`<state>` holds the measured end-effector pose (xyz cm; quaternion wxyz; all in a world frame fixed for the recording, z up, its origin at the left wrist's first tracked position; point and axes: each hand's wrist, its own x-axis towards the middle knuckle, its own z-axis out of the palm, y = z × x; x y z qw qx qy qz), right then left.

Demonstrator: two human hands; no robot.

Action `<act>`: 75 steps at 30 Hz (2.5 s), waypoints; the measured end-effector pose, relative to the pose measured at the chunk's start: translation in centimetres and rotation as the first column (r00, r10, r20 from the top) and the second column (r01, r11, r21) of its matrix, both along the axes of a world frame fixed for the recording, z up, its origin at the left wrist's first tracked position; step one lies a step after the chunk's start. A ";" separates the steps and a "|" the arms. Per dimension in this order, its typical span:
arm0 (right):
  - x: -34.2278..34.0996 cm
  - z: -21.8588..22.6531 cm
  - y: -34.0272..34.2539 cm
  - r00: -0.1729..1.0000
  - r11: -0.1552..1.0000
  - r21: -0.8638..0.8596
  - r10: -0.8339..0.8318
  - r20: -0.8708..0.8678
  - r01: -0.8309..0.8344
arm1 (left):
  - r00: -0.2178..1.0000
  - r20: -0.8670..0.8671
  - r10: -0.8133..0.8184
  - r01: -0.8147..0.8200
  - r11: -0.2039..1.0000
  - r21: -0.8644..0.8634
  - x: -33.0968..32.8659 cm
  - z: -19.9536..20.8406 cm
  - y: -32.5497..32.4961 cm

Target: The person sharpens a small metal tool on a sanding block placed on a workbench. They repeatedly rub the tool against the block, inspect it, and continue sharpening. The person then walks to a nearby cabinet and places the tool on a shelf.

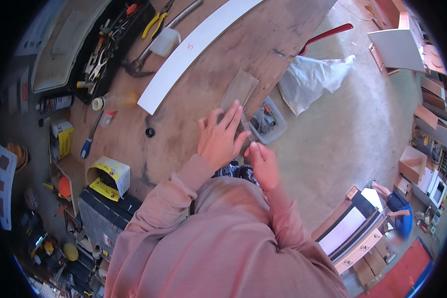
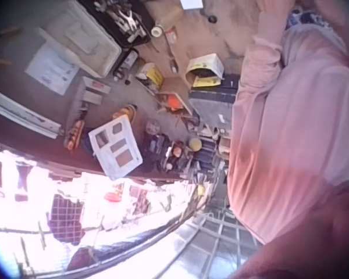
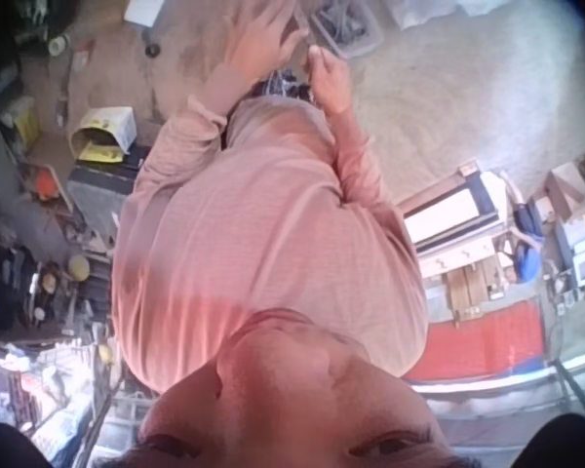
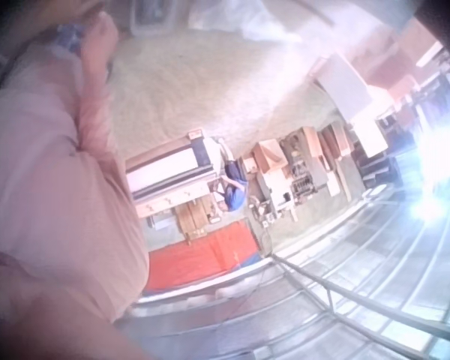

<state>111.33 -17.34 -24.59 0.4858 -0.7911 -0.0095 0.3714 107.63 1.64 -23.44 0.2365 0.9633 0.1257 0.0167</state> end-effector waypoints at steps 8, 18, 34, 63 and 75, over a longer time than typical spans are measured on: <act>1.3 0.0 1.1 1.000 0.999 -0.036 -0.006 -0.027 0.005 | 0.990 -0.066 -0.124 0.128 0.990 0.056 1.9 1.0 2.3; 1.0 0.5 2.5 0.990 1.000 -0.010 -0.012 0.141 0.014 | 0.948 -0.249 -0.198 0.216 0.975 0.045 2.9 1.7 3.3; -0.5 1.0 4.1 0.999 0.998 -0.061 -0.033 0.020 0.034 | 0.954 -0.209 -0.215 0.232 0.971 0.064 3.6 2.3 2.9; -2.4 -1.5 4.3 0.983 0.986 -0.093 -0.146 -0.111 0.136 | 0.883 -0.350 -0.313 0.341 0.940 0.020 1.6 -0.3 4.2; -3.2 -1.9 4.8 0.967 0.987 0.006 -0.160 0.198 0.162 | 0.896 -0.284 -0.340 0.392 0.908 0.150 2.9 0.9 4.4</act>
